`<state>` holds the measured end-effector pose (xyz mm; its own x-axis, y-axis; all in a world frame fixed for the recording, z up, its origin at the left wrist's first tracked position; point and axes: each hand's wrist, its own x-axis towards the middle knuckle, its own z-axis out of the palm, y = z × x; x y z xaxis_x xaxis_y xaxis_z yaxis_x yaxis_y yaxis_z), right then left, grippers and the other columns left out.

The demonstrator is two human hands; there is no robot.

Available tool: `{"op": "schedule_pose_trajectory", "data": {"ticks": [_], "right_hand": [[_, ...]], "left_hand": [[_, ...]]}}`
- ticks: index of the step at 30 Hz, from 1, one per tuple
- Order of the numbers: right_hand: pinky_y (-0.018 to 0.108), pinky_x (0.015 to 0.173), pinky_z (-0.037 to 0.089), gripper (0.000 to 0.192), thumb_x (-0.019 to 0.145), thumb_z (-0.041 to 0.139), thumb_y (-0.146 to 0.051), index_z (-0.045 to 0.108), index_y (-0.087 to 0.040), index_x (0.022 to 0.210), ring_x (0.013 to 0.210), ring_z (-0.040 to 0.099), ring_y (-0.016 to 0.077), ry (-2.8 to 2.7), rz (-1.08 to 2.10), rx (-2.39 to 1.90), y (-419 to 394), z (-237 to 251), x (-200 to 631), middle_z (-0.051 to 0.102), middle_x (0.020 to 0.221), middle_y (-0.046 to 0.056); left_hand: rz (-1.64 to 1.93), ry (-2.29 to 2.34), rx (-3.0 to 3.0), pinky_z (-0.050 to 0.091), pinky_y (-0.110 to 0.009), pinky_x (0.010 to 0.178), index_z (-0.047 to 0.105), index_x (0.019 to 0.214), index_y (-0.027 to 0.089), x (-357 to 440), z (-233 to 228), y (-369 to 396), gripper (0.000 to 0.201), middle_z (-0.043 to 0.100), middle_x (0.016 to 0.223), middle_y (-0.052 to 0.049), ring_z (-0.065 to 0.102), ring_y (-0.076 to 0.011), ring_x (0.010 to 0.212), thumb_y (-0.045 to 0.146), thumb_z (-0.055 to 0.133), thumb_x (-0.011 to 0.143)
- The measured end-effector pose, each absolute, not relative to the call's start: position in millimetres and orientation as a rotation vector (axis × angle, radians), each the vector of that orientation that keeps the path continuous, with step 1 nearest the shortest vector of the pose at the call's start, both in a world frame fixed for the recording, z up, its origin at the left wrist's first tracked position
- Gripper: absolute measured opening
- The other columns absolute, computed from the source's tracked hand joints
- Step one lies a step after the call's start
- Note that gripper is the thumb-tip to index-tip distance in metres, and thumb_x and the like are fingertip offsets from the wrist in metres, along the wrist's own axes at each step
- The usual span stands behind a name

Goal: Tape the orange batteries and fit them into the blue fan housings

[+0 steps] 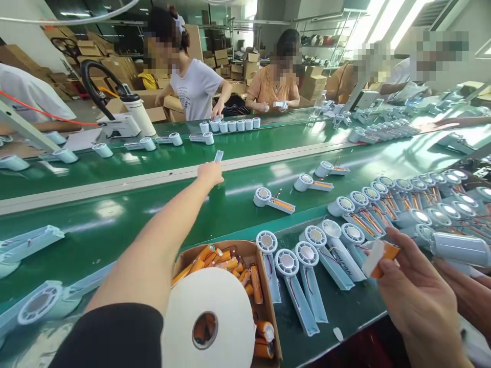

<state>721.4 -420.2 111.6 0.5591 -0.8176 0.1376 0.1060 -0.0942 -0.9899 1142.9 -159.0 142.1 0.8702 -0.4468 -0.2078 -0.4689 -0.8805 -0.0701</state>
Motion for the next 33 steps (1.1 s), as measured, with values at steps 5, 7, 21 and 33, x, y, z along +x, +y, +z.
{"op": "schedule_pose_trajectory", "data": {"ticks": [5, 7, 21, 33], "right_hand": [[0.056, 0.096, 0.071, 0.047, 0.071, 0.097, -0.057, 0.084, -0.056, 0.116, 0.127, 0.075, 0.037, 0.511, -0.932, -1.488, -418.6, 146.8, 737.1, 0.076, 0.142, -0.002], [0.052, 0.087, 0.072, 0.043, 0.07, 0.1, -0.054, 0.084, -0.052, 0.11, 0.109, 0.082, 0.0329, 0.346, -0.898, -1.442, -407.8, 159.9, 758.0, 0.081, 0.133, 0.0], [0.029, 0.092, 0.059, 0.034, 0.102, 0.073, -0.028, 0.065, -0.022, 0.135, 0.099, 0.081, 0.0174, -0.227, 0.017, -2.498, -262.2, 131.8, 960.3, 0.086, 0.106, 0.003], [0.046, 0.093, 0.062, 0.03, 0.102, 0.077, -0.035, 0.075, -0.019, 0.128, 0.103, 0.082, 0.0355, -0.214, 0.17, -2.929, -235.2, 115.8, 955.8, 0.083, 0.108, 0.019]], "left_hand": [[0.448, 0.979, -2.879, 0.052, -0.038, 0.107, 0.08, 0.089, 0.023, 1118.5, 142.8, -112.0, 0.019, 0.08, 0.097, -0.011, 0.071, -0.031, 0.116, 0.04, 0.084, 0.081], [0.486, 1.059, -2.885, 0.05, -0.04, 0.11, 0.079, 0.081, 0.024, 1095.1, 133.8, -97.7, 0.017, 0.077, 0.081, -0.01, 0.071, -0.0313, 0.111, 0.041, 0.082, 0.08], [0.471, 1.231, -3.054, 0.061, -0.047, 0.102, 0.076, 0.11, 0.017, 1079.9, 114.4, -78.9, 0.033, 0.079, 0.115, -0.008, 0.074, -0.0232, 0.108, 0.049, 0.071, 0.105], [0.445, 1.125, -3.222, 0.063, -0.048, 0.102, 0.073, 0.123, 0.018, 1067.2, 102.8, -106.0, 0.032, 0.074, 0.128, -0.01, 0.072, -0.0246, 0.115, 0.044, 0.072, 0.106]]}}
